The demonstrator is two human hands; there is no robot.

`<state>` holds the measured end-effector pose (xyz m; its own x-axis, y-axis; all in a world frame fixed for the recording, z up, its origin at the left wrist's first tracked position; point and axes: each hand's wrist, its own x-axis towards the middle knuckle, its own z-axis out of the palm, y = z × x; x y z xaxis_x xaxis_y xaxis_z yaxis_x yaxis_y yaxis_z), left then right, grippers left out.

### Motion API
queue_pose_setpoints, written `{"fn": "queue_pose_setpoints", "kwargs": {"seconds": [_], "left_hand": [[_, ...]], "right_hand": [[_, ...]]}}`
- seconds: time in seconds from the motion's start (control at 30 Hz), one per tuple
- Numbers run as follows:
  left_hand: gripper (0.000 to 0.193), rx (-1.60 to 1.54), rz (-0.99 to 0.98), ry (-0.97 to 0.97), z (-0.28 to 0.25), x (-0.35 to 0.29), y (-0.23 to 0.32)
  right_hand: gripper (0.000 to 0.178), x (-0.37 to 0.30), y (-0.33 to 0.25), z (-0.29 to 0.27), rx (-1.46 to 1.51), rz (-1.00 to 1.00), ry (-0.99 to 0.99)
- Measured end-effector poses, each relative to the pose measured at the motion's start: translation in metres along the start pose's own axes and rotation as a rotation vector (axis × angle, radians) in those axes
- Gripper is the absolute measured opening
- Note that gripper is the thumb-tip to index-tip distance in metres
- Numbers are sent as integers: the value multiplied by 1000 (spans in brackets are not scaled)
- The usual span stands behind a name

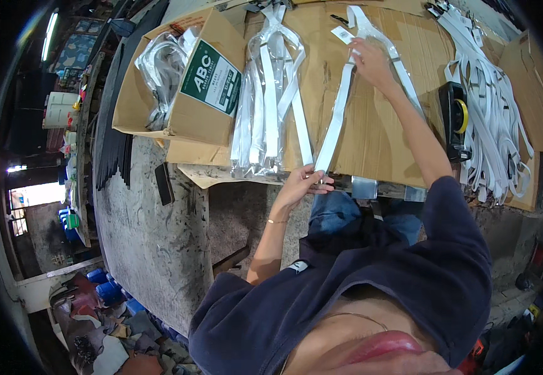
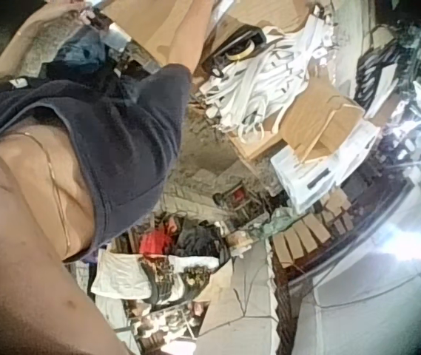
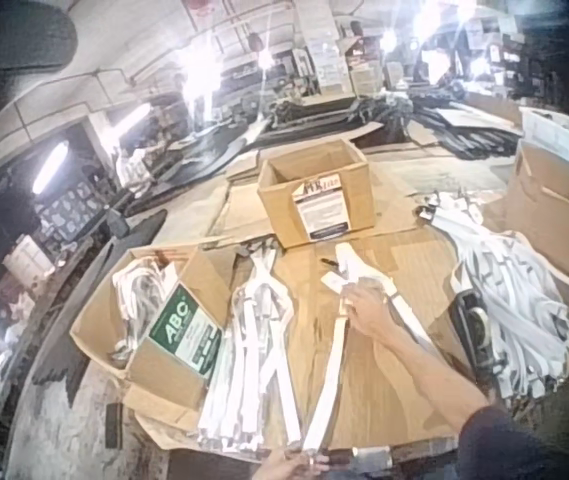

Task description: The recorder is assembling and organizing white leather or vinyl straps at a workshop table.

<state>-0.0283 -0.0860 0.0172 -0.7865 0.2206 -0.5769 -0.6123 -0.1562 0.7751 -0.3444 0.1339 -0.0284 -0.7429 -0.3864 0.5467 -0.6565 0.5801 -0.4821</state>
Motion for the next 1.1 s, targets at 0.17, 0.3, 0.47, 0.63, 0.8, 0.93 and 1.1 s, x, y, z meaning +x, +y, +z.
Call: {"fn": "queue_pose_setpoints", "kwargs": {"seconds": [0.17, 0.3, 0.47, 0.63, 0.8, 0.93, 1.1], "left_hand": [[32, -20, 23, -40, -7, -2, -18], [41, 496, -96, 18, 4, -6, 21], [51, 813, 585, 579, -4, 65, 75], [39, 810, 786, 610, 26, 191, 141], [19, 271, 476, 62, 25, 223, 158], [24, 105, 333, 6, 29, 223, 156], [30, -224, 230, -165, 28, 217, 145]], "right_hand": [[36, 38, 34, -16, -154, 232, 214], [48, 75, 82, -31, 15, 423, -333], [40, 99, 64, -39, 561, 480, -477], [29, 104, 51, -53, 887, 530, -419], [23, 111, 50, -60, 955, 573, -429], [22, 112, 55, -57, 1016, 642, -421], [23, 113, 66, -42, 974, 722, -361]]}}
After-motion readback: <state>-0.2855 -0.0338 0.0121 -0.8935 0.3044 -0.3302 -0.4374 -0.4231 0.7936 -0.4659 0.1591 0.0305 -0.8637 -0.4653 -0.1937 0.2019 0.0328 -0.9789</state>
